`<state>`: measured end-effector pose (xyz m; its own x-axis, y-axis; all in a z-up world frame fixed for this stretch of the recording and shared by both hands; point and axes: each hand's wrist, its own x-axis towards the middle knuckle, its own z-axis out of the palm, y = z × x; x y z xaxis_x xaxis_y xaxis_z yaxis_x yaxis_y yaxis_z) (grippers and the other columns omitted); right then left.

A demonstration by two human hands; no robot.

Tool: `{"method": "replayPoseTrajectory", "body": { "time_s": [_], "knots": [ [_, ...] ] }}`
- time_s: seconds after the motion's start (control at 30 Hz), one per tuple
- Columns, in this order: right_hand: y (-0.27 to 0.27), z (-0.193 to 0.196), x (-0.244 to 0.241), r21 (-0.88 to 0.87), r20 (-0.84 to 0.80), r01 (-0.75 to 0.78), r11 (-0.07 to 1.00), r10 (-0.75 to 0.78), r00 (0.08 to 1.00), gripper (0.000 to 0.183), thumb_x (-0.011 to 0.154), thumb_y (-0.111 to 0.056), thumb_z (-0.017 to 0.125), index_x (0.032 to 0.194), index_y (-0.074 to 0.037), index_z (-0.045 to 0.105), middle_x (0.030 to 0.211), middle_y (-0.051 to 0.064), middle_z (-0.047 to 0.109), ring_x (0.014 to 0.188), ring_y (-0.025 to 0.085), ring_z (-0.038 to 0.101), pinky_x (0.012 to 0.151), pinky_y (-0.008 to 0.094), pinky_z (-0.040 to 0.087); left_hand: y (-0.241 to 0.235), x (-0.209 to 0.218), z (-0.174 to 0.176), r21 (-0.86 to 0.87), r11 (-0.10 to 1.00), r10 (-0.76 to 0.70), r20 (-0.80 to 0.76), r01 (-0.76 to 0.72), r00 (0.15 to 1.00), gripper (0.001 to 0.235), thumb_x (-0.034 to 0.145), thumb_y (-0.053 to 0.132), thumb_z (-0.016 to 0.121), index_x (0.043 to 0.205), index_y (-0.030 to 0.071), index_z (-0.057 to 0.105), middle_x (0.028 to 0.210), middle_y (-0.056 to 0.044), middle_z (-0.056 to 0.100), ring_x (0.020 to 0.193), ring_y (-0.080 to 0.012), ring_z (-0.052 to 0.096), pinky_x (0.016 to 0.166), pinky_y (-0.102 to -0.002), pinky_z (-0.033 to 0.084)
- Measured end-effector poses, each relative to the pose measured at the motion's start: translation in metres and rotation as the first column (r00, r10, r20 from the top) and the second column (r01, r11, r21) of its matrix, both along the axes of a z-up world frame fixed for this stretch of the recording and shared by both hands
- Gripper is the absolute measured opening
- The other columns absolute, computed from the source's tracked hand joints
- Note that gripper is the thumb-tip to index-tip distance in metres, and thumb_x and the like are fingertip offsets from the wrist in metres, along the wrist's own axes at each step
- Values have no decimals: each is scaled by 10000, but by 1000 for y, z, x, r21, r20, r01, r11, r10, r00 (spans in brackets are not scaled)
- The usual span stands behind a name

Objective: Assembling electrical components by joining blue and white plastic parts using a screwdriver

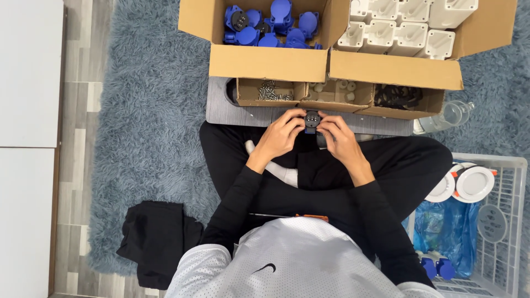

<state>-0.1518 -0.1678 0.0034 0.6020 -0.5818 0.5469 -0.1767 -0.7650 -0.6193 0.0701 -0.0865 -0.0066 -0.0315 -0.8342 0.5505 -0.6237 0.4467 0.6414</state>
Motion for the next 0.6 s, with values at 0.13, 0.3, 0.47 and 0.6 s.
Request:
{"method": "replayPoseTrajectory", "body": {
  "time_s": [0.13,0.3,0.47,0.6],
  "knots": [
    [2,12,2,-8,-7,-4,1000,4,1000,27,1068,-7,741,1079,1,765,1127,136,726,1169,430,757,940,467,638,-1,2,-1,12,1000,-21,-12,21,1000,38,1087,92,654,1093,95,691,1298,-82,687,1211,-351,738,1001,-457,633],
    [2,13,0,-85,-53,-7,996,2,999,34,1059,-8,746,1089,4,758,1151,145,722,1180,429,751,952,459,639,4,-5,14,31,999,-19,-106,23,994,209,998,153,783,1153,84,662,1355,-131,647,1296,-383,685,1083,-484,591],
    [-1,17,1,-85,-51,-27,996,22,998,28,1055,39,732,1076,29,747,1154,168,705,1182,448,739,959,475,638,-3,-19,2,17,995,98,-198,-97,975,540,887,277,931,1256,59,603,1359,-183,608,1309,-422,658,1095,-479,585],
    [1,14,-1,-73,-39,-32,997,29,999,39,1049,74,737,1074,46,748,1168,182,702,1198,455,736,981,481,631,-3,-28,-15,85,989,140,-305,-119,942,724,786,198,1015,1346,30,587,1347,-205,637,1257,-422,688,1068,-440,605]
  ]
}}
